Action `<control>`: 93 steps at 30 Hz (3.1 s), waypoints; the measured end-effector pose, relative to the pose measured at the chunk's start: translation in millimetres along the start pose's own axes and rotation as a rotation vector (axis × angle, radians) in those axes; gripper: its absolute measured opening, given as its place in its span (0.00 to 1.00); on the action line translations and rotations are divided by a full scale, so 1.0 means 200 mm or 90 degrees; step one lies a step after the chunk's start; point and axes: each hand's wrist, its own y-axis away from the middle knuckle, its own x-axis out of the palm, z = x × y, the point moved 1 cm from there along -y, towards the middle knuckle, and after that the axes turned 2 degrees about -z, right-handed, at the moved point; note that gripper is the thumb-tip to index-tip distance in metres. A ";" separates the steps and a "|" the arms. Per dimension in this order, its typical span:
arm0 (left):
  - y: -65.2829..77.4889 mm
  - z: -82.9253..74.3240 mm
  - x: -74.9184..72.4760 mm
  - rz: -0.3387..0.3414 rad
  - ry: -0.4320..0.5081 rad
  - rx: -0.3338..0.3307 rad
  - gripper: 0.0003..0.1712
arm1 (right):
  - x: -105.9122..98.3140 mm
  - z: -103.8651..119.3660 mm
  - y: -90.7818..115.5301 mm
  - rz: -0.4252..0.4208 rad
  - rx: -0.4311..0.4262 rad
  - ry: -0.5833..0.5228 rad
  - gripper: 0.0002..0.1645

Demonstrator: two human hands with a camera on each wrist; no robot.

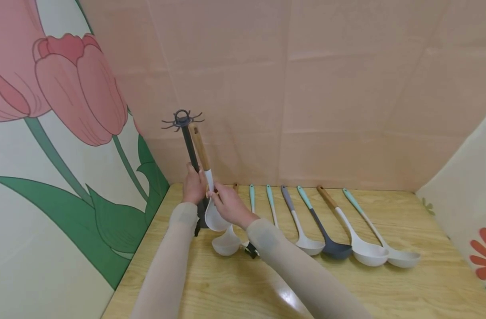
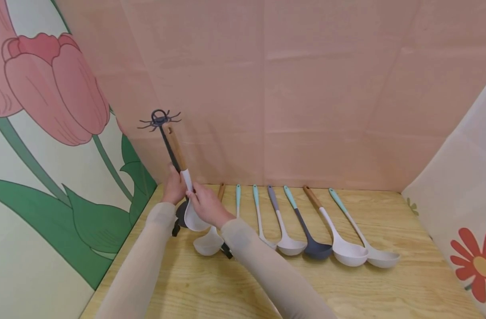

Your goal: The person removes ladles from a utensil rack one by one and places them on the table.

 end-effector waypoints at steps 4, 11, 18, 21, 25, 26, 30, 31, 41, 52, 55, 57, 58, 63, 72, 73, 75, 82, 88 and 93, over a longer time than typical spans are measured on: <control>0.00 0.00 0.00 -0.009 -0.003 0.014 0.34 | 0.00 0.00 0.02 -0.003 -0.017 0.020 0.12; 0.00 0.00 0.00 -0.007 0.010 0.014 0.32 | 0.01 -0.01 0.05 -0.017 -0.037 0.042 0.12; 0.01 0.00 0.00 0.002 0.039 0.000 0.31 | 0.01 -0.02 0.07 -0.027 -0.040 0.039 0.11; 0.01 0.00 0.00 -0.001 0.039 0.009 0.30 | 0.00 -0.02 0.09 -0.033 -0.044 0.040 0.10; 0.01 0.00 0.00 0.006 0.034 0.004 0.30 | -0.01 -0.02 0.11 -0.035 -0.044 0.044 0.09; 0.01 0.00 0.00 0.008 0.034 0.001 0.30 | -0.02 -0.02 0.12 -0.035 -0.043 0.046 0.09; 0.01 0.00 0.01 0.003 0.017 0.005 0.31 | -0.03 -0.03 0.14 -0.032 -0.027 0.041 0.10; 0.01 0.01 0.01 -0.001 0.014 0.009 0.31 | -0.03 -0.03 0.14 -0.033 -0.025 0.040 0.10; 0.00 0.02 0.02 -0.019 0.013 0.026 0.28 | -0.05 -0.04 0.18 -0.040 -0.023 0.038 0.10; 0.00 0.02 0.01 -0.038 0.006 0.046 0.24 | -0.07 -0.07 0.24 -0.082 -0.027 0.036 0.07; 0.00 0.02 0.01 -0.041 0.002 0.051 0.23 | -0.08 -0.09 0.25 -0.090 -0.032 0.039 0.07; 0.00 0.02 0.01 -0.041 0.000 0.054 0.23 | -0.09 -0.09 0.26 -0.089 -0.033 0.040 0.09; 0.01 0.02 0.01 -0.040 0.001 0.053 0.24 | -0.09 -0.10 0.27 -0.089 -0.032 0.041 0.08; 0.01 0.02 0.01 -0.034 0.005 0.051 0.24 | -0.10 -0.11 0.29 -0.092 -0.030 0.036 0.08; 0.00 0.03 0.00 -0.022 0.010 0.044 0.25 | -0.12 -0.15 0.35 -0.110 -0.028 0.044 0.07; 0.00 0.02 0.00 -0.022 0.012 0.044 0.25 | -0.12 -0.15 0.35 -0.111 -0.028 0.044 0.07; 0.01 0.02 0.00 -0.023 0.014 0.044 0.24 | -0.13 -0.16 0.36 -0.113 -0.024 0.044 0.07; 0.00 0.02 0.01 -0.027 0.008 0.042 0.24 | -0.15 -0.18 0.39 -0.107 -0.009 0.033 0.07; 0.00 0.03 0.01 -0.036 0.008 0.049 0.22 | -0.15 -0.21 0.42 -0.108 -0.010 0.035 0.05; 0.00 0.03 0.01 -0.035 0.015 0.046 0.22 | -0.16 -0.24 0.45 -0.103 0.006 0.044 0.06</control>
